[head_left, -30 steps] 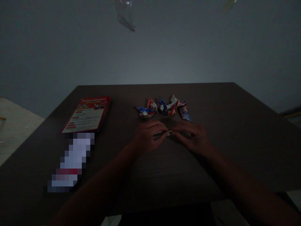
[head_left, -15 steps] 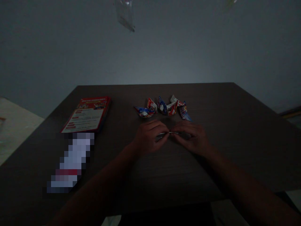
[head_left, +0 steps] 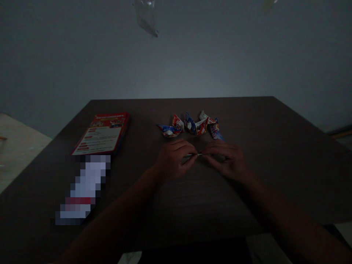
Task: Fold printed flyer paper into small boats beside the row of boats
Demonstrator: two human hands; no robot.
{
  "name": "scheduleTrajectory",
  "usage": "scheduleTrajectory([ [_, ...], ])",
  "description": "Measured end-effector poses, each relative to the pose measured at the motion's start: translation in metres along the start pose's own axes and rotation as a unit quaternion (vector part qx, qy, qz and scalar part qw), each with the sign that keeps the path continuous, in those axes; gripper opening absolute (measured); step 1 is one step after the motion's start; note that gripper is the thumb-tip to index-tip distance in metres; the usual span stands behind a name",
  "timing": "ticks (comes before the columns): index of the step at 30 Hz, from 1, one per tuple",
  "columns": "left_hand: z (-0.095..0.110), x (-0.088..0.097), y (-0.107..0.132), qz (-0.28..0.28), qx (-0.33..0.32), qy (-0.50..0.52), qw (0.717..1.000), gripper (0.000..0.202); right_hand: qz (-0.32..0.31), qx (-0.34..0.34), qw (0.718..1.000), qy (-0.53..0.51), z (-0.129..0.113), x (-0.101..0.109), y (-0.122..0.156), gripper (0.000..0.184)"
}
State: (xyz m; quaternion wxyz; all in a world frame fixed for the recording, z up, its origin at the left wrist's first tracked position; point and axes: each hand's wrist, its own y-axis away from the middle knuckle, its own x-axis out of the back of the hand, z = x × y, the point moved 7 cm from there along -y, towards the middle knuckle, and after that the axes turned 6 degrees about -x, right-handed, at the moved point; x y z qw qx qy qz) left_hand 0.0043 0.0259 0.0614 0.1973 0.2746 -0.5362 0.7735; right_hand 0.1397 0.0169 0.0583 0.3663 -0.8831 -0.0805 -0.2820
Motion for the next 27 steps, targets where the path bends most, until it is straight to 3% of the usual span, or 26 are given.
scheduleTrajectory([
  [27, -0.0048, 0.0029, 0.0018, -0.016, 0.025, -0.001, 1.000, 0.006, 0.012, -0.031, 0.999, -0.019, 0.0074, 0.0060, 0.0024, 0.013],
])
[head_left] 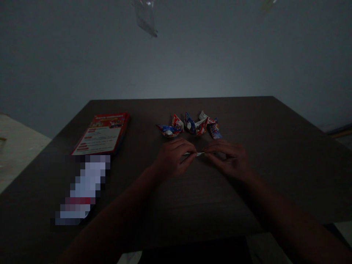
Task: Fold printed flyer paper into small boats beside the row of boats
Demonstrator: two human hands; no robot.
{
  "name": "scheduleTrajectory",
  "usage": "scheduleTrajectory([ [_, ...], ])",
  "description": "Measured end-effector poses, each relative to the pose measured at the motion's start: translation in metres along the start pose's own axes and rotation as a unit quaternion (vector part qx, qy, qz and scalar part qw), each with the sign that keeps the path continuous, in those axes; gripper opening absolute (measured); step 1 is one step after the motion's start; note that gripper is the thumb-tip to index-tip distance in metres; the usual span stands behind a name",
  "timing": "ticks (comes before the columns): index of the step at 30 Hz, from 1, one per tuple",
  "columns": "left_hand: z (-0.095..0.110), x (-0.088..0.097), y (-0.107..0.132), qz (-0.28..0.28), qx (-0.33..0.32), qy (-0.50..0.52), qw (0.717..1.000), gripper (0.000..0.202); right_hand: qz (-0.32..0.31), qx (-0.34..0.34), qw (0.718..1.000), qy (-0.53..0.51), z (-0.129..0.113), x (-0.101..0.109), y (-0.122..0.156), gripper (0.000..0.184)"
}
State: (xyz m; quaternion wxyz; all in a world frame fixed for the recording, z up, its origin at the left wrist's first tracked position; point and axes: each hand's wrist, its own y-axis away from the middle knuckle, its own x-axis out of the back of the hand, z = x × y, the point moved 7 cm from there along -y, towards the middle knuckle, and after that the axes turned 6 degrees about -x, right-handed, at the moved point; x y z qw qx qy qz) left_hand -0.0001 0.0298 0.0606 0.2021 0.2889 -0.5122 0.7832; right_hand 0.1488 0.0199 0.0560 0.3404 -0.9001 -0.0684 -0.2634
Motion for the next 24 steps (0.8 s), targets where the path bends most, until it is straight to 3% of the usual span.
scheduleTrajectory([
  [24, -0.012, 0.007, 0.006, 0.019, 0.023, 0.004, 1.000, 0.007, 0.023, -0.021, 0.999, 0.018, 0.003, 0.005, -0.001, 0.009],
])
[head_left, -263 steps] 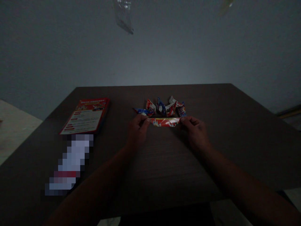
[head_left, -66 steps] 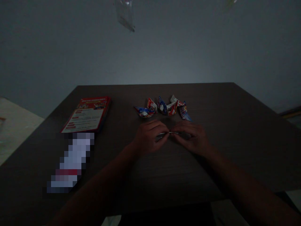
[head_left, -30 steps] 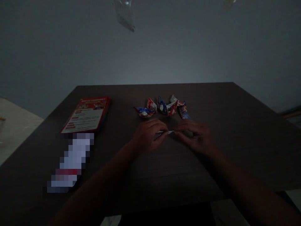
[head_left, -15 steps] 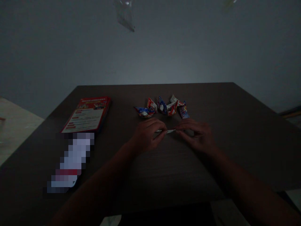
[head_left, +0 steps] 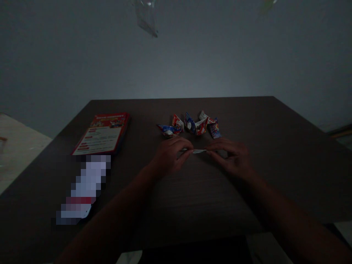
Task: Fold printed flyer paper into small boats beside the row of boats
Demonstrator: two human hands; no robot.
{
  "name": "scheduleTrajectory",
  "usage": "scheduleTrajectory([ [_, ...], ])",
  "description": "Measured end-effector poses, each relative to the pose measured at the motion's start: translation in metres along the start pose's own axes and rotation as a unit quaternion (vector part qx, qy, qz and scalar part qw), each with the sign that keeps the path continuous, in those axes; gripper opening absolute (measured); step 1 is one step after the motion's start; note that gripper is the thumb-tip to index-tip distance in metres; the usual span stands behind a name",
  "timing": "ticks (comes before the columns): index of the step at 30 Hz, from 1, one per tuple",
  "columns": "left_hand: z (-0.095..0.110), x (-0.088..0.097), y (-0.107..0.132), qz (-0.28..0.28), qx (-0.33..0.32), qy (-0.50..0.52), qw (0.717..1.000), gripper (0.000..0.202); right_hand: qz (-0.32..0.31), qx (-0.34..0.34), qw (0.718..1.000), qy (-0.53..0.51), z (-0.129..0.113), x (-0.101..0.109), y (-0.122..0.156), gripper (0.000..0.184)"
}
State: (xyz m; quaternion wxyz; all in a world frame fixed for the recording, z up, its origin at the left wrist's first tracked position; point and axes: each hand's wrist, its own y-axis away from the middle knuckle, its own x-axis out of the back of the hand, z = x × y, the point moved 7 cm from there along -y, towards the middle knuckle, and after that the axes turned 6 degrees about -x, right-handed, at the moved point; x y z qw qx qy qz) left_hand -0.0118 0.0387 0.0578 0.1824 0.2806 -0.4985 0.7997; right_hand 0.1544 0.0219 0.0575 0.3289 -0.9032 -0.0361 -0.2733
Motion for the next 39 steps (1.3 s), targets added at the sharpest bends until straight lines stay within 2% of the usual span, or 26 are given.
scheduleTrajectory([
  [10, -0.003, 0.008, 0.000, 0.033, 0.011, -0.006, 0.999, 0.007, 0.007, -0.014, 1.000, 0.005, 0.001, 0.003, -0.001, 0.008],
  [18, -0.007, 0.007, 0.003, 0.024, 0.037, -0.007, 0.999, 0.008, 0.018, -0.028, 0.999, 0.019, 0.008, 0.003, 0.001, 0.007],
  [20, -0.007, 0.005, 0.004, 0.005, 0.047, -0.001, 0.999, 0.010, 0.019, -0.036, 0.999, 0.011, 0.009, 0.002, 0.001, 0.007],
  [23, -0.004, -0.005, 0.004, -0.054, 0.068, -0.004, 0.996, 0.019, -0.008, -0.044, 0.999, 0.003, 0.007, -0.003, 0.000, 0.006],
  [29, 0.002, -0.026, 0.005, -0.140, 0.101, -0.019, 0.985, 0.050, -0.057, -0.026, 0.998, -0.015, -0.001, -0.015, -0.001, 0.006],
  [32, 0.003, -0.035, 0.008, -0.181, 0.114, -0.051, 0.976, 0.049, -0.057, -0.026, 0.998, -0.031, 0.000, -0.018, 0.000, 0.009],
  [36, 0.002, -0.039, 0.012, -0.188, 0.129, -0.048, 0.972, 0.042, -0.054, -0.041, 0.997, -0.035, 0.004, -0.018, 0.001, 0.012],
  [39, -0.001, -0.040, 0.013, -0.175, 0.151, 0.005, 0.973, 0.040, -0.049, -0.057, 0.997, -0.032, 0.007, -0.015, 0.001, 0.014],
])
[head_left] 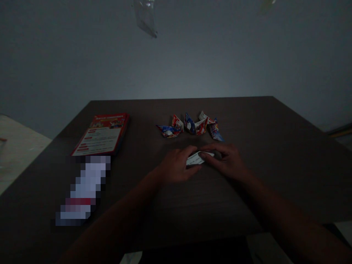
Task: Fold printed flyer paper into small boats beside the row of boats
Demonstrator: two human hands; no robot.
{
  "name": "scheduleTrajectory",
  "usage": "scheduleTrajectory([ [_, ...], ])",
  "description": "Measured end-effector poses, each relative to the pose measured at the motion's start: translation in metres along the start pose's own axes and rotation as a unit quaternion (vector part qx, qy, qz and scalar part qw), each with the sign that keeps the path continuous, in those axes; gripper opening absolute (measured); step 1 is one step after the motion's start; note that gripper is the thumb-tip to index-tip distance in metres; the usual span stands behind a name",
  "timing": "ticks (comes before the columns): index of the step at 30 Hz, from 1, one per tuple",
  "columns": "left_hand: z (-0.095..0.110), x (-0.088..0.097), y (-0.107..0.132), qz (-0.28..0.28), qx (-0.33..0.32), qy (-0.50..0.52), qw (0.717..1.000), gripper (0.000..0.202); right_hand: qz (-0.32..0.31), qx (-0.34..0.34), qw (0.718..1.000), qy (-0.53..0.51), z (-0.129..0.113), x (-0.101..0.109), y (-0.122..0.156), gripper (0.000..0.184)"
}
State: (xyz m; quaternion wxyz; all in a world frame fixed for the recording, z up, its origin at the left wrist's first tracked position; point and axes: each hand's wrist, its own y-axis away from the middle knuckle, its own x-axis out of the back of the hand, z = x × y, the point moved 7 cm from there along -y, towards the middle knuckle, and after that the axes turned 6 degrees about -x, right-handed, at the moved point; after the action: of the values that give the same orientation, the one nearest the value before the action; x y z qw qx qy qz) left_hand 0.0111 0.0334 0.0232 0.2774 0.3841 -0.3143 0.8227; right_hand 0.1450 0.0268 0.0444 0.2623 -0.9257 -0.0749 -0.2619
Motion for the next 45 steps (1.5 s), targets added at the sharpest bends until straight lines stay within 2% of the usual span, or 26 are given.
scheduleTrajectory([
  [3, -0.005, 0.000, 0.001, 0.009, 0.030, 0.088, 0.996, 0.036, 0.017, -0.023, 1.000, 0.012, 0.004, 0.003, 0.001, 0.016],
  [5, -0.008, -0.003, 0.002, 0.009, 0.069, 0.174, 0.982, 0.036, 0.037, -0.041, 0.998, 0.011, 0.007, 0.007, 0.002, 0.018],
  [7, -0.012, -0.009, 0.003, 0.009, 0.119, 0.298, 0.947, 0.039, 0.057, -0.055, 0.997, -0.001, 0.011, 0.009, 0.003, 0.022],
  [9, -0.015, -0.016, 0.003, 0.025, 0.166, 0.419, 0.892, 0.040, 0.071, -0.060, 0.995, -0.023, 0.013, 0.010, 0.004, 0.026],
  [11, -0.018, -0.019, 0.002, 0.055, 0.194, 0.497, 0.844, 0.039, 0.078, -0.056, 0.994, -0.056, 0.014, 0.010, 0.004, 0.031],
  [14, -0.020, -0.021, 0.000, 0.086, 0.207, 0.563, 0.795, 0.033, 0.080, -0.044, 0.991, -0.100, 0.013, 0.008, 0.003, 0.039],
  [16, -0.019, -0.022, -0.001, 0.091, 0.210, 0.592, 0.773, 0.031, 0.079, -0.045, 0.990, -0.106, 0.012, 0.008, 0.003, 0.039],
  [22, -0.015, -0.027, -0.001, 0.065, 0.208, 0.637, 0.740, 0.024, 0.083, -0.050, 0.991, -0.089, 0.014, 0.007, 0.002, 0.035],
  [26, -0.011, -0.028, 0.000, 0.040, 0.201, 0.644, 0.737, 0.023, 0.085, -0.049, 0.992, -0.085, 0.015, 0.005, 0.003, 0.034],
  [32, -0.008, -0.028, -0.001, 0.034, 0.201, 0.657, 0.725, 0.022, 0.074, -0.046, 0.993, -0.075, 0.012, 0.005, 0.003, 0.036],
  [36, -0.005, -0.030, -0.001, 0.010, 0.193, 0.662, 0.724, 0.023, 0.070, -0.033, 0.994, -0.071, 0.011, 0.005, 0.003, 0.030],
  [39, -0.003, -0.031, 0.001, -0.010, 0.192, 0.626, 0.756, 0.029, 0.078, -0.033, 0.995, -0.060, 0.013, 0.006, 0.004, 0.020],
  [42, -0.003, -0.031, 0.004, -0.023, 0.190, 0.548, 0.814, 0.040, 0.084, -0.036, 0.994, -0.052, 0.013, 0.006, 0.004, 0.012],
  [45, -0.005, -0.028, 0.004, 0.015, 0.171, 0.463, 0.870, 0.037, 0.076, -0.037, 0.995, -0.045, 0.013, 0.005, 0.004, 0.010],
])
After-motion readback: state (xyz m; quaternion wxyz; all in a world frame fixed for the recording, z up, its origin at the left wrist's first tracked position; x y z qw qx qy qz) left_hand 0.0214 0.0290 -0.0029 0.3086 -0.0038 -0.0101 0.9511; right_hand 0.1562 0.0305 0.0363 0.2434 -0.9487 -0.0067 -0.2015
